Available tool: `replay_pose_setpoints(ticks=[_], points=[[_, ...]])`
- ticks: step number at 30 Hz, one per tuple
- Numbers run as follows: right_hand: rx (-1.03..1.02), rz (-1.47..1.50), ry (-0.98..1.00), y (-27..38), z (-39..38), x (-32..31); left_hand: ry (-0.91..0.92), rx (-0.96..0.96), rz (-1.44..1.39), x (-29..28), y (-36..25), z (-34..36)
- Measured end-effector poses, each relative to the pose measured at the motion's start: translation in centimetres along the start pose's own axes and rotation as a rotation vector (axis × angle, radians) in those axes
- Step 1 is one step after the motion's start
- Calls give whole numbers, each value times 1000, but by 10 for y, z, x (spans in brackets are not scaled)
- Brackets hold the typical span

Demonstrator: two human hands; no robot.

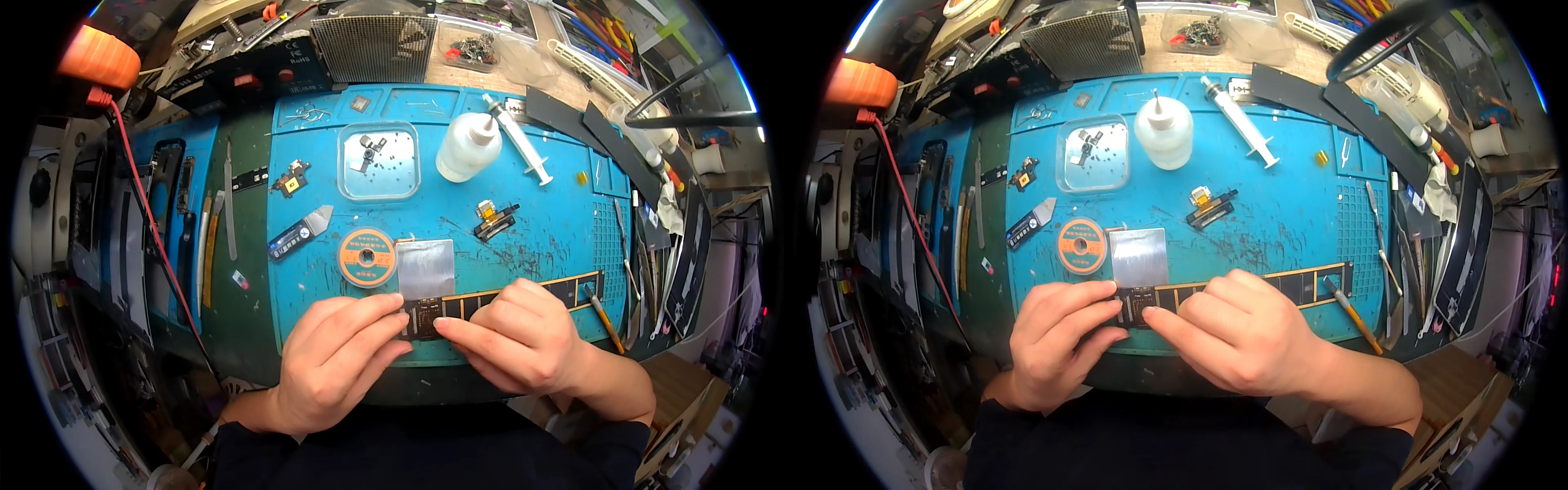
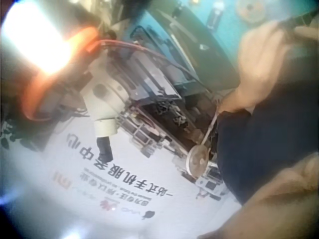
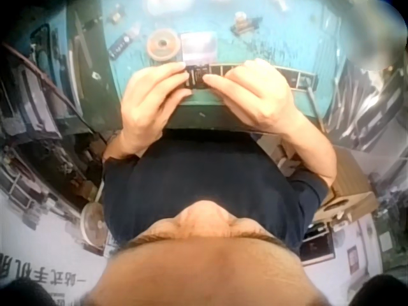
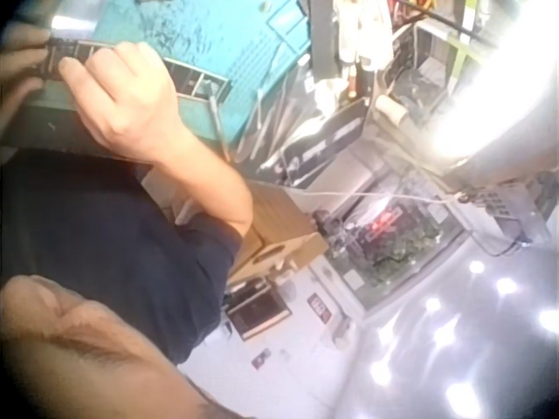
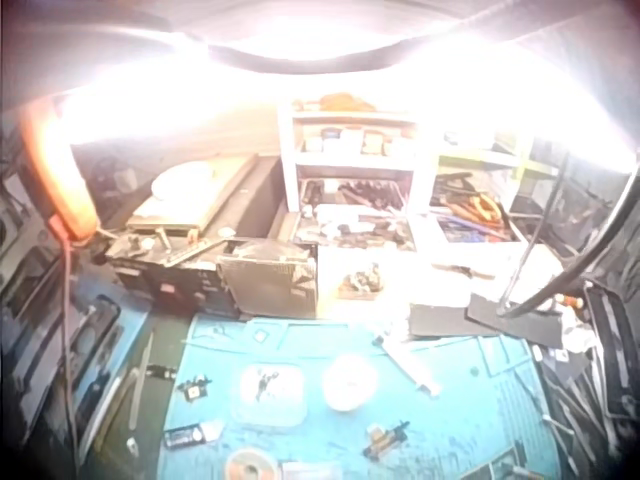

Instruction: The person applies a liquid to a small electronic component using a brush, then uses a cotton swab to clean the component. They handle a circuit board and a flexible ribbon cable, applying liquid to the cable and wiping it with a swab.

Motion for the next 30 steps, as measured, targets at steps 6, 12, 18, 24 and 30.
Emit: replay_pose_setpoints(ticks=[6,12,18,24,30], points=[[12,8,30,0,0,1,3,-3,2,1,0,0],[9,-18,38,2,2,1,6,-9,4,0,0,1],[9,-30,51,-1,0,3,14,-36,-1,1,1,2],[-11,-61,80,4,1,5,19,-27,-8,0,1,1],[-10,-151,145,7,3,9,13,-11,-9,0,1,1]])
Point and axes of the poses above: each hand's wrist, its own z-axis towards the middle knuckle, its own x-axis out of the palm, y = z × x, the point moved 8 cm from there along z, towards the middle knuckle, and after that the axes turned 15 degrees about z, right-handed, at the moved point
